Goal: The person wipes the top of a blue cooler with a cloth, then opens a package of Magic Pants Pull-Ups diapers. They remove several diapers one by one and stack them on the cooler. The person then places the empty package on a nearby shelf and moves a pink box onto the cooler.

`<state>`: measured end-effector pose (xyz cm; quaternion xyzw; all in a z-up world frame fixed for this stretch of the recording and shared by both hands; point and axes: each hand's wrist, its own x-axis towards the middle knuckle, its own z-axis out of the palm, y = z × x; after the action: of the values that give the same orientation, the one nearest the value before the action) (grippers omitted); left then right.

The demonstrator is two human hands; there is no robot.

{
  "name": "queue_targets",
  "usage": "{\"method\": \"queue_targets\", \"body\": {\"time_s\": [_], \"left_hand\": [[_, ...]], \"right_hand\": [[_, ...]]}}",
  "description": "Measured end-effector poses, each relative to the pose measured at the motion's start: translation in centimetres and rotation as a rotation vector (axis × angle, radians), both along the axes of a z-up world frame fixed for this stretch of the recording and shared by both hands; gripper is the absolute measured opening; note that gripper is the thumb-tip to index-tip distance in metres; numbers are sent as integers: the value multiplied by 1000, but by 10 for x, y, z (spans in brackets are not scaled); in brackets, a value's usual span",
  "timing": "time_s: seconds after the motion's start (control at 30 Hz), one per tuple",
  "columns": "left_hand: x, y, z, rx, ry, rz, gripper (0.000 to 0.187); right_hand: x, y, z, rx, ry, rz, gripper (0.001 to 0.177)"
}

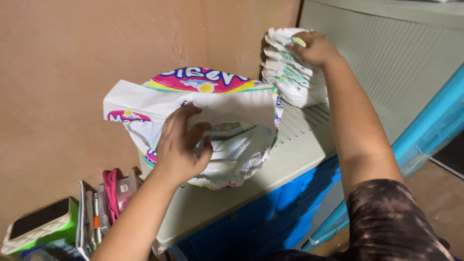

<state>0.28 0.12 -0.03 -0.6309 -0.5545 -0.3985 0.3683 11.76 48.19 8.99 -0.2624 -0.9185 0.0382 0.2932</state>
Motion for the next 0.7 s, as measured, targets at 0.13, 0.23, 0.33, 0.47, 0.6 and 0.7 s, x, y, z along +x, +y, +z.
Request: {"method": "queue_targets", "body": {"time_s": [0.13,0.23,0.33,0.47,0.6,0.7], "left_hand": [[0,1,1,9,-2,4,19],[-2,0,0,19,2,1,18],[-4,0,-1,34,10,-19,18],[-7,1,-4,-215,8,159,27],[-14,8,-15,-225,35,274,35],[-22,12,-20,-128,16,276,51]], "right_hand": [[-9,12,-10,-31,-129,-45,68],[-18,44,-27,49,-170,3,61],[-12,33,-28,91,-121,80,56],[-5,-9,-20,148,-94,-148,60],[7,-72,-21,594,279,7,38],[27,-167,-7,593,482,266,23]]}}
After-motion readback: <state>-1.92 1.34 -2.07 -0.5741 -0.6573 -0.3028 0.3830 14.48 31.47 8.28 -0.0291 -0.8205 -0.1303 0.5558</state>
